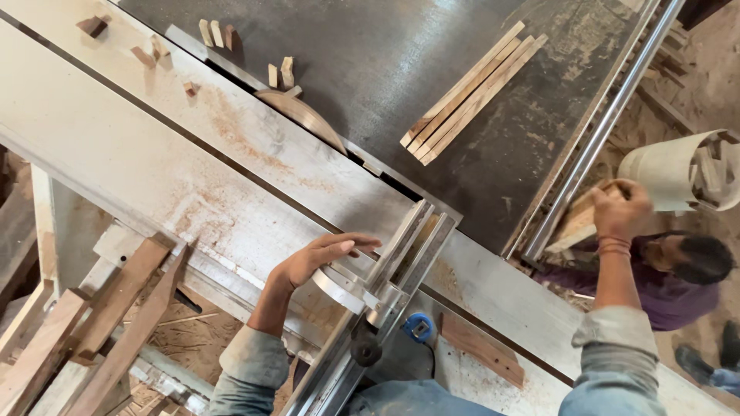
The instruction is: The person repeatedly feeds thin wooden strips through a table saw, using both hands to guide the wood along the fence and then stacking the cut pieces on a nearby metal rack. The process is repeated for multiple strips throughout the clip.
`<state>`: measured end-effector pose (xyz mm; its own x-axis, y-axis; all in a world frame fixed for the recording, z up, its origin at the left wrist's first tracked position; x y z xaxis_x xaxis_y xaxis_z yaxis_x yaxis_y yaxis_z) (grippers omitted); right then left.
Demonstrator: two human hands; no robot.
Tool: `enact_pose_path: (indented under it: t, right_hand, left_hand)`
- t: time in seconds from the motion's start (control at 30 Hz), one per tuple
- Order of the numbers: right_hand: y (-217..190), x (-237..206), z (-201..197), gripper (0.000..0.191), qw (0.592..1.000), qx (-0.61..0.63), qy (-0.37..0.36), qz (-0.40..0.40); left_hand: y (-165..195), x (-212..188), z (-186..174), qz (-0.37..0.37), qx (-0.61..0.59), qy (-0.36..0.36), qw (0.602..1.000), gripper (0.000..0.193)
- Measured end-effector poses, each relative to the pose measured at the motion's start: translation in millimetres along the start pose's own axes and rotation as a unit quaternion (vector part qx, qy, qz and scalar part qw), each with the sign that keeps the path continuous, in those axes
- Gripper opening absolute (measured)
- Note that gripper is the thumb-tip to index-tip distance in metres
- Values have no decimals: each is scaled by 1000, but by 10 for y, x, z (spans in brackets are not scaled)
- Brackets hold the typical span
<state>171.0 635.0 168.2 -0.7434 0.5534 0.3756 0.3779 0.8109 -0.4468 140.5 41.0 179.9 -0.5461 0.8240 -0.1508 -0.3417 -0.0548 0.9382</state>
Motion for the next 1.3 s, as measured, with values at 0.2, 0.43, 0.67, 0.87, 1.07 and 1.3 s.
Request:
enact_pose_path:
  t: [0.2,0.43,0.67,0.87,1.07,1.3]
  right_hand:
    - [-789,610,557,56,987,-21,-147,68]
    - [-2065,1590,1700,122,969,129,-191,85]
    - [-2668,1689,2339,132,986,85,-89,108]
    - [-2949,1294,2471,123,983,130,-90,97]
    - [-3169,422,2563,120,983,142,-114,25]
    - [-3031,-296,2436,124,965,192,-178,11]
  left_hand:
    - [24,41,-31,6,-9,-8,1000,61]
    - [-22,48,-57,-21,-34,-11,999,55]
    - [-78,-18,-190,-36,-42,20,998,53]
    - [-264,-97,-343,-35,-25,78,996,52]
    - [-525,-172,-652,-28,39,212,976,52]
    - [-440,107,-772,-49,184,216,958,50]
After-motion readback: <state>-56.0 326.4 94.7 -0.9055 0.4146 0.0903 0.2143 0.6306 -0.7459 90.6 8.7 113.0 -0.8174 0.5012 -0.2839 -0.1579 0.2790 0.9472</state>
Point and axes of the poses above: each hand's wrist, its own x-axis towards the middle knuckle, its own z-axis out of the palm, y = z × x, the point moved 10 cm from there along x, towards the middle knuckle, and after that the axes turned 5 degrees about -x, right-handed, at the moved point
